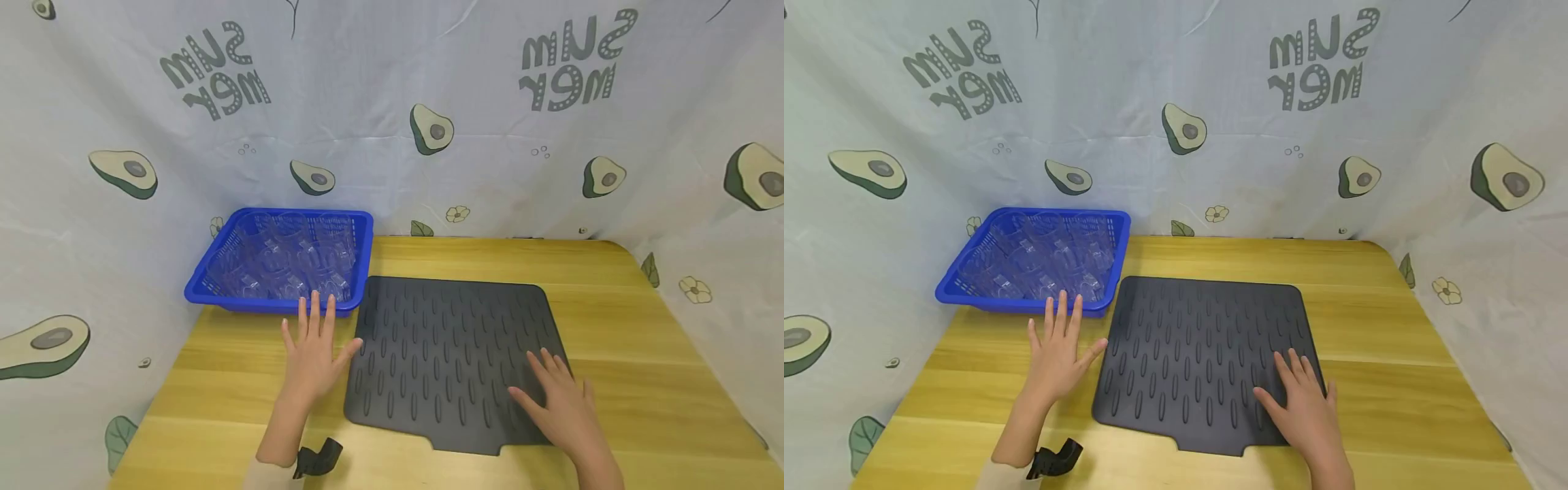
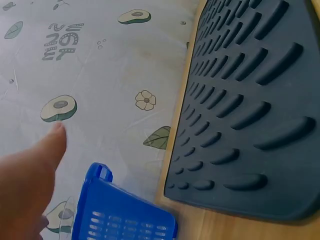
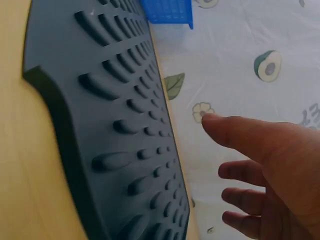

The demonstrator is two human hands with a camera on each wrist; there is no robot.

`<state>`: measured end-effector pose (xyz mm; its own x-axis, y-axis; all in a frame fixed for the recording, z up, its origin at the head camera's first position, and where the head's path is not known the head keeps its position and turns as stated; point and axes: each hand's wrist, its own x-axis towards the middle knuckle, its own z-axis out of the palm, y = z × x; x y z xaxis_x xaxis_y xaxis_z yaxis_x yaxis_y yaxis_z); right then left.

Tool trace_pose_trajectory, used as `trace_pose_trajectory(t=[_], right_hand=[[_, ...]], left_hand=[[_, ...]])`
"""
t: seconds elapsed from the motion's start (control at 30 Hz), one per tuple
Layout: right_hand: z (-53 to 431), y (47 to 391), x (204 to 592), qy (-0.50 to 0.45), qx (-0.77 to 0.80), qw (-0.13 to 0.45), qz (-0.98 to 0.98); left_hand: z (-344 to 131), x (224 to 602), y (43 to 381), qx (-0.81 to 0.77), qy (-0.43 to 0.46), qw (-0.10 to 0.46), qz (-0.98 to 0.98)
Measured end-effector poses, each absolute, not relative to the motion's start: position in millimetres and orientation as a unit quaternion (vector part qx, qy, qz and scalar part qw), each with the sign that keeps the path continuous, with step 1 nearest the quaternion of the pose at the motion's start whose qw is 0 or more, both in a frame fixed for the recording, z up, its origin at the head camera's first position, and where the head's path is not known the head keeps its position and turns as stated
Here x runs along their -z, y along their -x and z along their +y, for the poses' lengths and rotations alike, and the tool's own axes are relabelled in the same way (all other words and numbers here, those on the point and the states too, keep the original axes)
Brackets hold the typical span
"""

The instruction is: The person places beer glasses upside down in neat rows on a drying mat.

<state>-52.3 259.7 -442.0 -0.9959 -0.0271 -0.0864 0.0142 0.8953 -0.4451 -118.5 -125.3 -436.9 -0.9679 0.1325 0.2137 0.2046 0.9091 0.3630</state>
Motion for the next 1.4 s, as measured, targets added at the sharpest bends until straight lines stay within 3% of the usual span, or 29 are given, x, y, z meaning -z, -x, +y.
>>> trace_pose_trajectory(t=[0.27,0.47,0.7,0.87,1.1,1.4], right_hand=[[268.3,47.9,452.4,-0.041,0.212,0.14,0.966],[273.2,48.1,457.9,-0.049,0.205,0.155,0.965],[273.5,47.7,467.9,-0.043,0.163,0.168,0.971],[276.3,44.0,472.8,-0.042,0.167,0.179,0.969],[279.5,41.5,472.8,-0.041,0.176,0.18,0.967],[279.3,39.8,472.4,-0.039,0.174,0.176,0.968]], left_hand=[[-121.2,425.6,145.4,0.31,0.059,0.153,-0.937],[-121.0,419.3,166.0,0.34,0.05,0.186,-0.921],[-118.1,413.2,183.4,0.324,-0.02,0.148,-0.934],[-110.1,416.1,192.1,0.29,-0.062,0.161,-0.941],[-105.2,413.6,204.6,0.217,-0.069,0.157,-0.961],[-104.5,415.7,213.0,0.242,-0.087,0.124,-0.958]])
